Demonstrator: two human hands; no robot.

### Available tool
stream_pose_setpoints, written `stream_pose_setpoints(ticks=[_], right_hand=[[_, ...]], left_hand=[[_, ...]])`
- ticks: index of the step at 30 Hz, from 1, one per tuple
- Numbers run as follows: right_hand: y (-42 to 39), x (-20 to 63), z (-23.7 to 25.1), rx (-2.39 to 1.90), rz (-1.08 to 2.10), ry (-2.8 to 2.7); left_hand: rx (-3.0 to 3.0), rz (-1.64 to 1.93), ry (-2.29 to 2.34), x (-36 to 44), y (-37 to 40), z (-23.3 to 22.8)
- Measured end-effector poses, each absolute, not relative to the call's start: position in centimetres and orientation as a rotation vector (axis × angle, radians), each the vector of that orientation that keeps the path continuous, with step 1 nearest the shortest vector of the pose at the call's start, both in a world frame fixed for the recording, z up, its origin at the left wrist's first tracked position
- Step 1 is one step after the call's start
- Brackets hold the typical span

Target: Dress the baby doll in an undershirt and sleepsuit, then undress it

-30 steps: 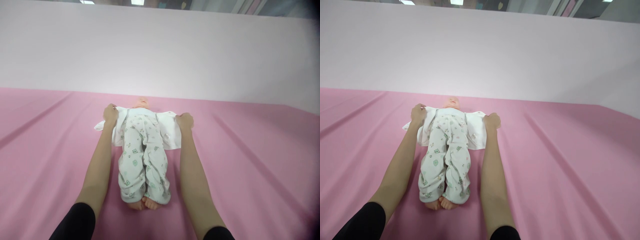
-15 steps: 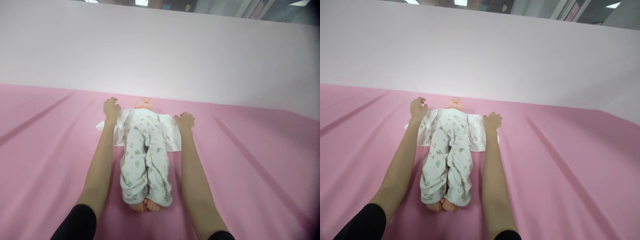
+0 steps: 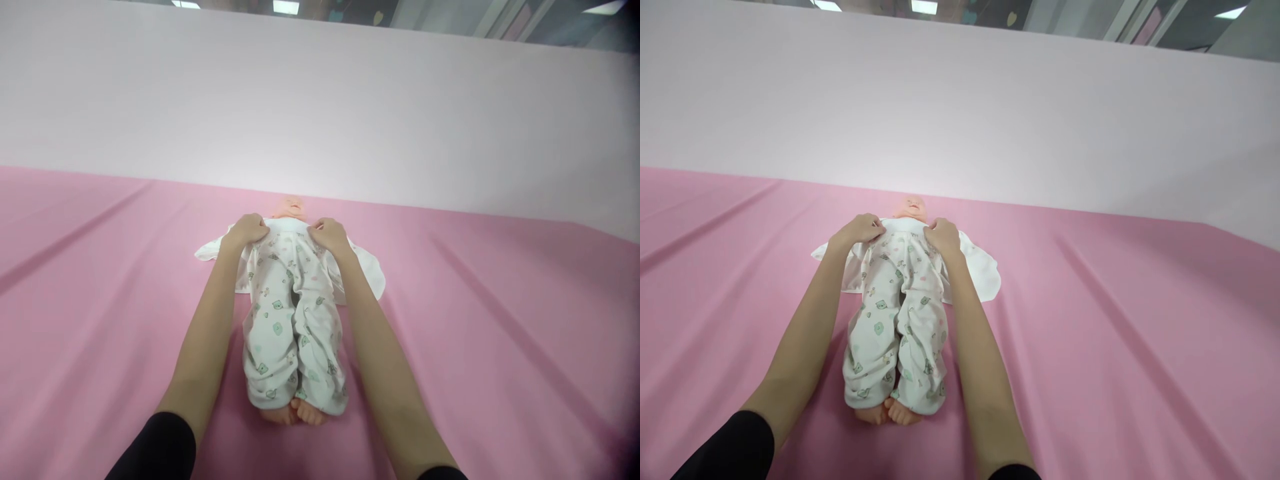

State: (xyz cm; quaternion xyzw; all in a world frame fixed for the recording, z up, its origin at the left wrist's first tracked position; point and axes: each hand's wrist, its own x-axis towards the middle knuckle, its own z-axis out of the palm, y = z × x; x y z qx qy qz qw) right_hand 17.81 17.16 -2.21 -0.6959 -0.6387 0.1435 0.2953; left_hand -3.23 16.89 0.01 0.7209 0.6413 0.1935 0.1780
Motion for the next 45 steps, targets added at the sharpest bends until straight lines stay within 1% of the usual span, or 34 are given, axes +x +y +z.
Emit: stream_pose_setpoints(ticks=[3,10,15,19,23,26,30,32,35,39,45], right_hand=[[17.0,18.1,-2.0,-1.858,0.419,-1.704],[16.4,18.8,-1.5,-1.923,0.497,-1.681],[16.4,18.9,-1.3,-1.888,0.523,-1.702],[15.9,19.0,-0.7,-1.840,0.564,-1.791],[15.3,19.2,-0.5,-1.781,0.698,-1.955],[14.9,19.2,-1.1,-1.803,0.634,-2.047],[13.4,19.1,-2.8,-1.847,0.513,-2.011],[12.1,19.4,-3.7,-1.848,0.496,-1.994],[10.3,19.8,-5.1,-1.831,0.438,-2.006],[8.3,20.1,-6.7,-1.775,0.387,-1.990],[4.9,19.6,-8.8,-1.616,0.251,-1.856]], left_hand=[[2.093,0.440,1.781,-3.4,16.8,0.2],[2.057,0.468,1.823,-3.9,17.6,-0.1],[2.096,0.442,1.797,-3.8,17.3,0.3],[2.108,0.402,1.718,-3.7,16.3,1.1],[2.178,0.402,1.722,-3.0,15.9,0.6],[2.257,0.516,1.797,-1.8,15.7,-1.0],[2.144,0.809,1.974,-0.5,15.0,-3.4],[2.120,0.946,1.927,-0.6,14.4,-4.3],[2.156,1.103,1.728,-1.6,13.0,-5.3],[2.146,1.191,1.505,-3.0,10.3,-6.7],[1.994,1.205,1.469,-4.1,5.8,-8.7]])
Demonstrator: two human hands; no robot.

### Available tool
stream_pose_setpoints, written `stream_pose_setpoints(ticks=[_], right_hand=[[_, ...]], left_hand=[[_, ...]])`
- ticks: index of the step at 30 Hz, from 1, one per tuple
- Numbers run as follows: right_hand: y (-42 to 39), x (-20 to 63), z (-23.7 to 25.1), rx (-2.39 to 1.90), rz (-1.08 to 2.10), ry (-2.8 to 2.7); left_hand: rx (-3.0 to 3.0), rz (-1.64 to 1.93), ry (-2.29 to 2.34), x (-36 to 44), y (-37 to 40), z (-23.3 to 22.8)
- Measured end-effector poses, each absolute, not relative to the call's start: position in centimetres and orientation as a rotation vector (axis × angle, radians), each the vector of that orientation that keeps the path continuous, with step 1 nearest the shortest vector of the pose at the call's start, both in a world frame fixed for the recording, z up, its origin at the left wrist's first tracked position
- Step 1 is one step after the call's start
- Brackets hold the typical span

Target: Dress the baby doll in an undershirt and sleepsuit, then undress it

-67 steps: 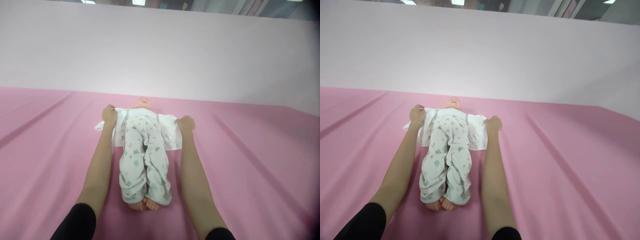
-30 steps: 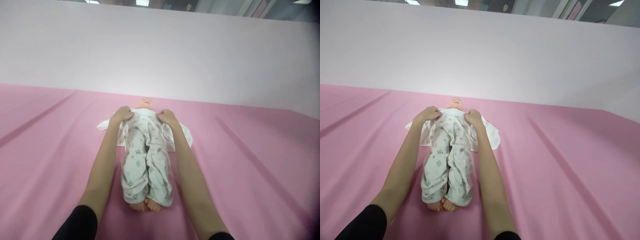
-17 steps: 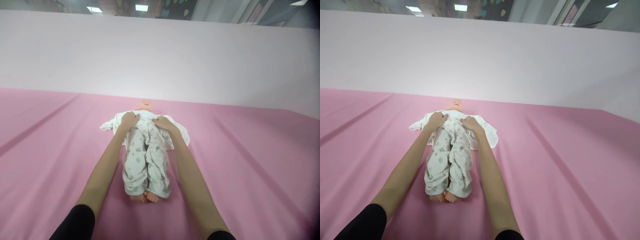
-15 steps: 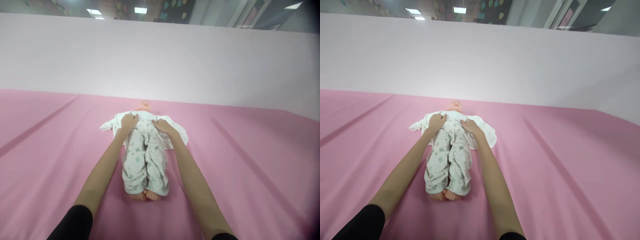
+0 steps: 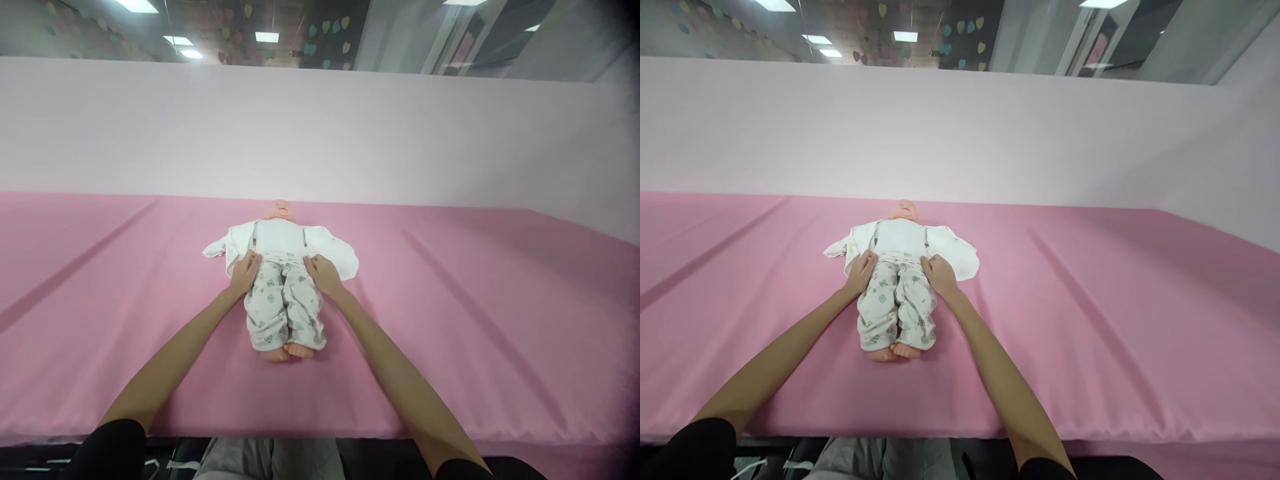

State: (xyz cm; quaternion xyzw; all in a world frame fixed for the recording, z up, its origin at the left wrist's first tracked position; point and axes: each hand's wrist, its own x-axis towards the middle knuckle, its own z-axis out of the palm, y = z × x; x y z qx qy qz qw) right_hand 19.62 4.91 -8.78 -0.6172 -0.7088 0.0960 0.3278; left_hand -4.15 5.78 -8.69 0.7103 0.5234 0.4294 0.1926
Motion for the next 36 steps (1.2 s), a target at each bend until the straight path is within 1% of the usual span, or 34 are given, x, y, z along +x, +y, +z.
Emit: stream_pose_setpoints(ticks=[2,5,11,16,21,26,29,31,36], right_hand=[[3.7,19.3,-9.4,-1.489,0.224,-1.791],[2.4,18.9,-10.0,-1.327,0.266,-1.629],[1.3,18.4,-10.2,-1.175,0.530,-1.333],[0.5,18.6,-10.3,-1.256,0.474,-1.425],[0.7,19.2,-10.1,-1.306,0.536,-1.544],[0.4,19.3,-9.9,-1.343,0.514,-1.597],[-0.1,18.8,-9.6,-1.253,0.494,-1.577],[-0.5,18.3,-9.1,-1.162,0.559,-1.544],[-1.6,17.7,-7.8,-1.093,0.920,-1.577]], left_hand=[[2.005,1.192,1.437,-4.4,4.8,-9.0],[2.076,1.172,1.360,-4.7,3.6,-9.2],[2.016,1.088,1.235,-5.2,0.8,-9.0],[1.911,1.001,1.209,-5.4,-0.1,-9.1],[1.806,1.025,1.178,-5.4,0.6,-9.5],[1.681,1.178,1.101,-4.8,0.9,-10.2],[1.594,1.289,1.058,-4.3,1.1,-10.5],[1.557,1.342,1.065,-4.1,1.2,-10.5],[1.664,1.359,1.216,-4.3,0.9,-9.9]])
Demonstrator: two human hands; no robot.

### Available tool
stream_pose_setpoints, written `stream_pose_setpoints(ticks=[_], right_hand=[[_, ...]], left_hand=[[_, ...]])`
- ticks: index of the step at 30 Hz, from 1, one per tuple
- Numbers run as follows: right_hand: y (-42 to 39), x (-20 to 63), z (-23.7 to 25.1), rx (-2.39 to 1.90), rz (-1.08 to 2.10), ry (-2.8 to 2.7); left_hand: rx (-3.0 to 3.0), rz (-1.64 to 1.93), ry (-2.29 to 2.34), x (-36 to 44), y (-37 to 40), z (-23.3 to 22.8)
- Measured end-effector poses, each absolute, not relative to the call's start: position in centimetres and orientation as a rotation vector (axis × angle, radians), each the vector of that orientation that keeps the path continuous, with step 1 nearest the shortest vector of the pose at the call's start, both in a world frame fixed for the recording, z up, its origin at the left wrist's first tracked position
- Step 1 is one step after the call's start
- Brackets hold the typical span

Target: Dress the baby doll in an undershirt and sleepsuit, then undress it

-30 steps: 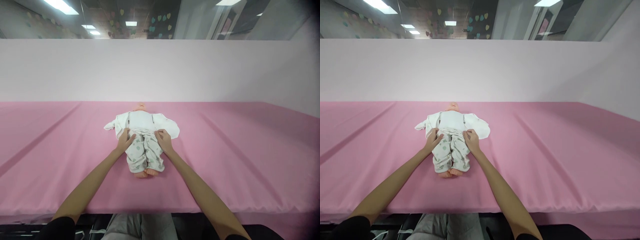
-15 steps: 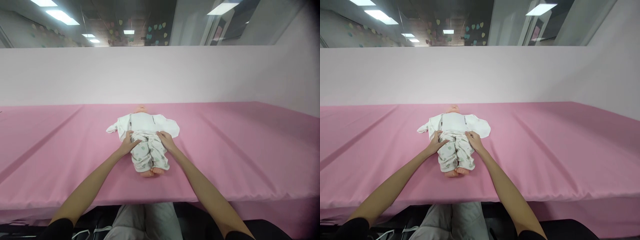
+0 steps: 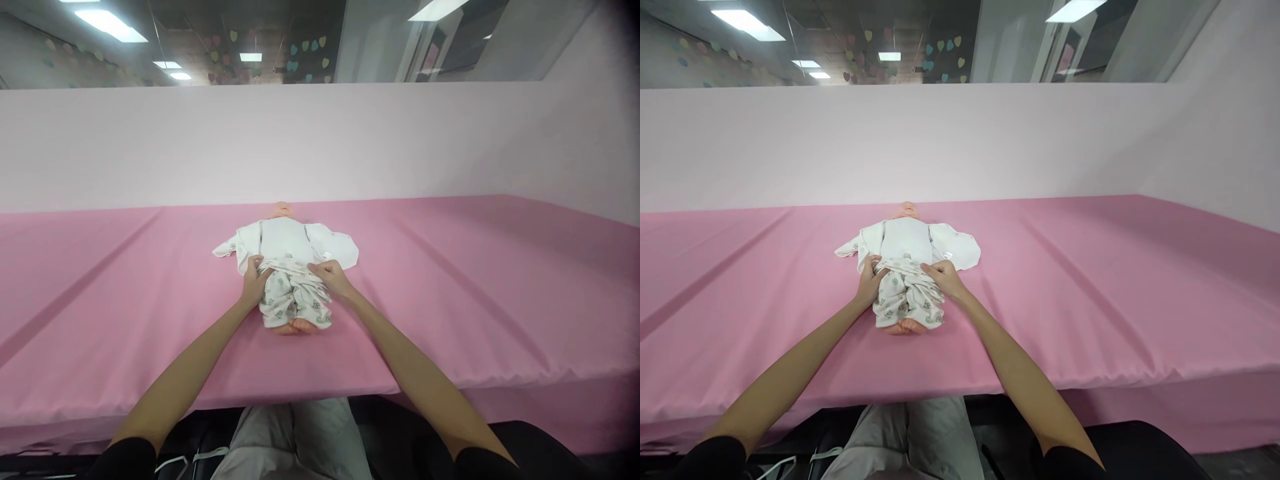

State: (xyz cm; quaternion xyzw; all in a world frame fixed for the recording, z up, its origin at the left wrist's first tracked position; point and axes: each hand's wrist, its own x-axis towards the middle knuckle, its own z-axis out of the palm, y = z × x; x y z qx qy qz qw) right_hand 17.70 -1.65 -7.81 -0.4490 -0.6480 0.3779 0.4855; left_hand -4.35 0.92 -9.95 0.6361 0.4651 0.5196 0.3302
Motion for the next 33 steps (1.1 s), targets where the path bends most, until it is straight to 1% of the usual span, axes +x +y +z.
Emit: stream_pose_setpoints(ticks=[5,9,12,15,18,21,24,27,33], right_hand=[[-1.9,18.1,-7.1,-1.144,1.119,-1.622],[-1.9,18.1,-6.9,-1.202,1.126,-1.636],[-2.0,17.9,-6.9,-1.253,1.086,-1.652],[-1.9,17.8,-7.1,-1.258,1.014,-1.700],[-1.8,17.9,-7.2,-1.259,0.965,-1.746],[-1.8,17.8,-7.3,-1.278,0.910,-1.772],[-2.0,17.6,-7.3,-1.290,0.817,-1.780],[-2.1,17.6,-7.3,-1.294,0.764,-1.776],[-3.0,17.6,-6.4,-1.270,0.864,-1.831]], left_hand=[[2.029,1.203,1.320,-5.3,0.3,-8.9],[2.255,1.021,1.280,-6.1,0.1,-8.3],[2.530,1.047,1.064,-5.9,-0.8,-8.2],[2.766,1.162,0.811,-5.1,-2.5,-8.6],[2.874,1.267,0.706,-4.6,-3.9,-8.9],[3.011,1.209,0.585,-4.8,-4.7,-8.8],[3.107,1.126,0.550,-5.0,-5.1,-8.8],[3.140,1.134,0.561,-4.8,-5.1,-8.9],[3.117,1.176,0.479,-4.2,-5.3,-9.2]])
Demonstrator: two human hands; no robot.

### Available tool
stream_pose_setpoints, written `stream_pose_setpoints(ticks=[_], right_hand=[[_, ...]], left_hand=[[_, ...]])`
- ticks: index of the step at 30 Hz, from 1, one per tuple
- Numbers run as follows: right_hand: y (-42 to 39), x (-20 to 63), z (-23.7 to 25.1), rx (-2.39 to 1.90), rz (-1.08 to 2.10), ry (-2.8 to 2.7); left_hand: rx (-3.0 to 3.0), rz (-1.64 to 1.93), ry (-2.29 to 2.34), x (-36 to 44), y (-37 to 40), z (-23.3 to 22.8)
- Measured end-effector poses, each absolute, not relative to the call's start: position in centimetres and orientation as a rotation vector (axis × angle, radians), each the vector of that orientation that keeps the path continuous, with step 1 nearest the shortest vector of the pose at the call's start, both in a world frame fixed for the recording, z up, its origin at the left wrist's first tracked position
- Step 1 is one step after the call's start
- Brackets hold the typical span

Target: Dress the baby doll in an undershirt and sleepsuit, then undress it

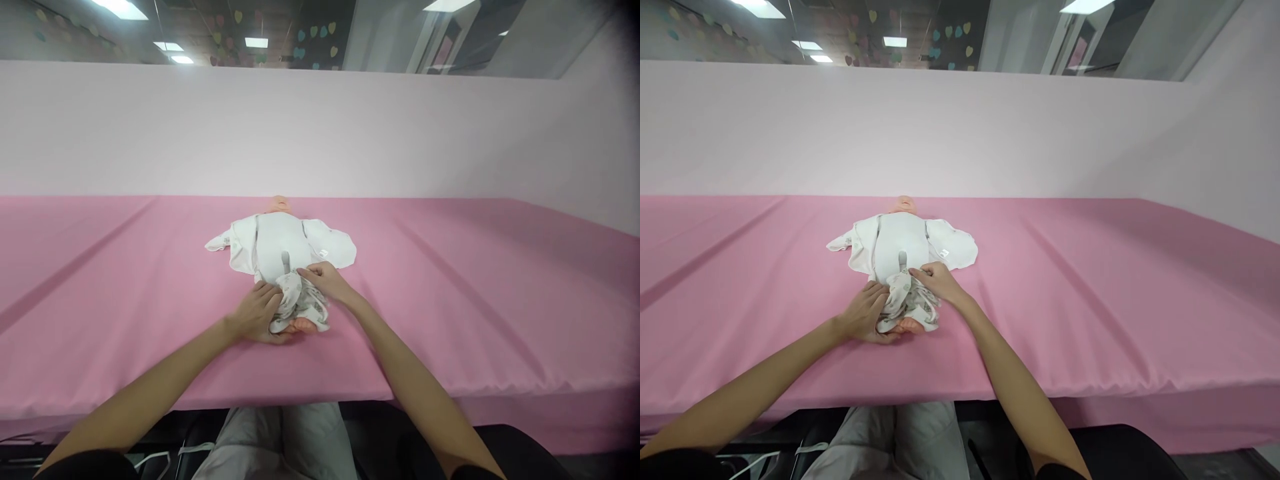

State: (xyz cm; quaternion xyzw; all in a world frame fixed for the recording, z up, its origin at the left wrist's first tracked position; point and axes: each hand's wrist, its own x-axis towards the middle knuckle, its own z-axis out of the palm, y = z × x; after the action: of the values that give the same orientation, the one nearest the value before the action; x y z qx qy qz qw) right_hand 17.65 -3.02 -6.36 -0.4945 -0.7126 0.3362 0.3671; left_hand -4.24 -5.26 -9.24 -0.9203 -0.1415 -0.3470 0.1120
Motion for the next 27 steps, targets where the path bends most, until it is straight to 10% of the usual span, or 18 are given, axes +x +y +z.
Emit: stream_pose_setpoints(ticks=[27], right_hand=[[-14.5,16.9,-10.8,-1.277,0.226,-1.860]], left_hand=[[-2.800,-1.092,-0.229,-3.7,-7.2,-9.4]])
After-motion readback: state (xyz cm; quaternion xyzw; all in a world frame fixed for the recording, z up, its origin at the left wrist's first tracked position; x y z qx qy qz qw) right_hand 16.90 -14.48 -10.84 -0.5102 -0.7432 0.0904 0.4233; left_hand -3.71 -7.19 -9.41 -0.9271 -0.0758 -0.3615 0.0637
